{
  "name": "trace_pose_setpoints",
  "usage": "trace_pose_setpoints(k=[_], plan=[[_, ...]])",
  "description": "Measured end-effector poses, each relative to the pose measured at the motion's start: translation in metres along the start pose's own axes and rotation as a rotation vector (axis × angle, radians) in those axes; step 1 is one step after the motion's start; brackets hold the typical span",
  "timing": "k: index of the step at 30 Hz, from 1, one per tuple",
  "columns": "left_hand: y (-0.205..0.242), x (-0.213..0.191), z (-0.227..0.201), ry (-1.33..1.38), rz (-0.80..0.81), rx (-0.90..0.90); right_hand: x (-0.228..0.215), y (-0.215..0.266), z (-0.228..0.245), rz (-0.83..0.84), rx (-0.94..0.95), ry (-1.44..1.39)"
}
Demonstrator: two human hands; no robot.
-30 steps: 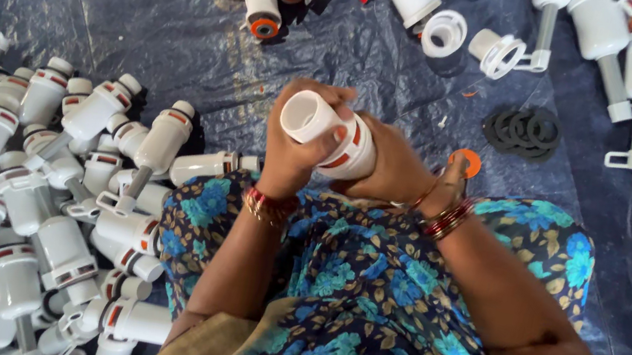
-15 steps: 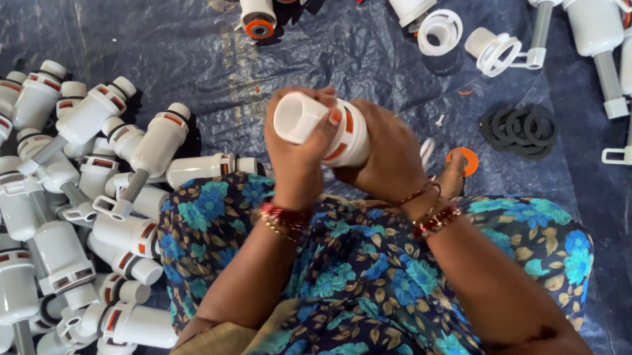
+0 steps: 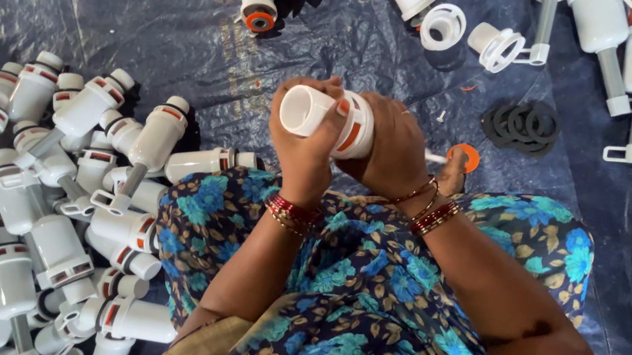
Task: The person sits on a blue tarp and assembles white cylindrical plastic parts with orange and black rings. They pick up components, fit them together by hand, and place the assembled units aside. The process is repeated with multiple units.
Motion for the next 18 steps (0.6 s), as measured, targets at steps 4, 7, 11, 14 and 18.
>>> trace_pose_setpoints(k=[4, 7, 11, 14, 18], plan=[[-0.01, -0.006, -0.015, -0.006, 0.239, -0.051, -0.004, -0.003, -0.007, 0.249, 0.248, -0.113], [-0.012, -0.009, -0.038, 0.224, 0.834, -0.168, -0.007, 0.0, -0.001, 0.704, 0.183, -0.944], [-0.017, -0.006, -0.058, 0.318, 0.956, -0.075, -0.007, 0.003, -0.001, 0.749, 0.203, -0.887], [-0.023, 0.003, -0.052, -0.004, 0.435, -0.099, -0.008, -0.007, -0.009, 0.404, 0.238, -0.4], [-0.001, 0.016, -0.017, -0.006, 0.093, -0.045, -0.008, -0.001, -0.007, 0.067, 0.143, 0.022]])
Point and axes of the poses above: each hand's wrist, its own y-axis away from the middle knuckle, its own x-axis out of the palm, z = x × y, the point moved 2 cm from there along -y, towards the middle knuckle, and after that the axes turned 5 degrees about -z, right-handed, at the moved point
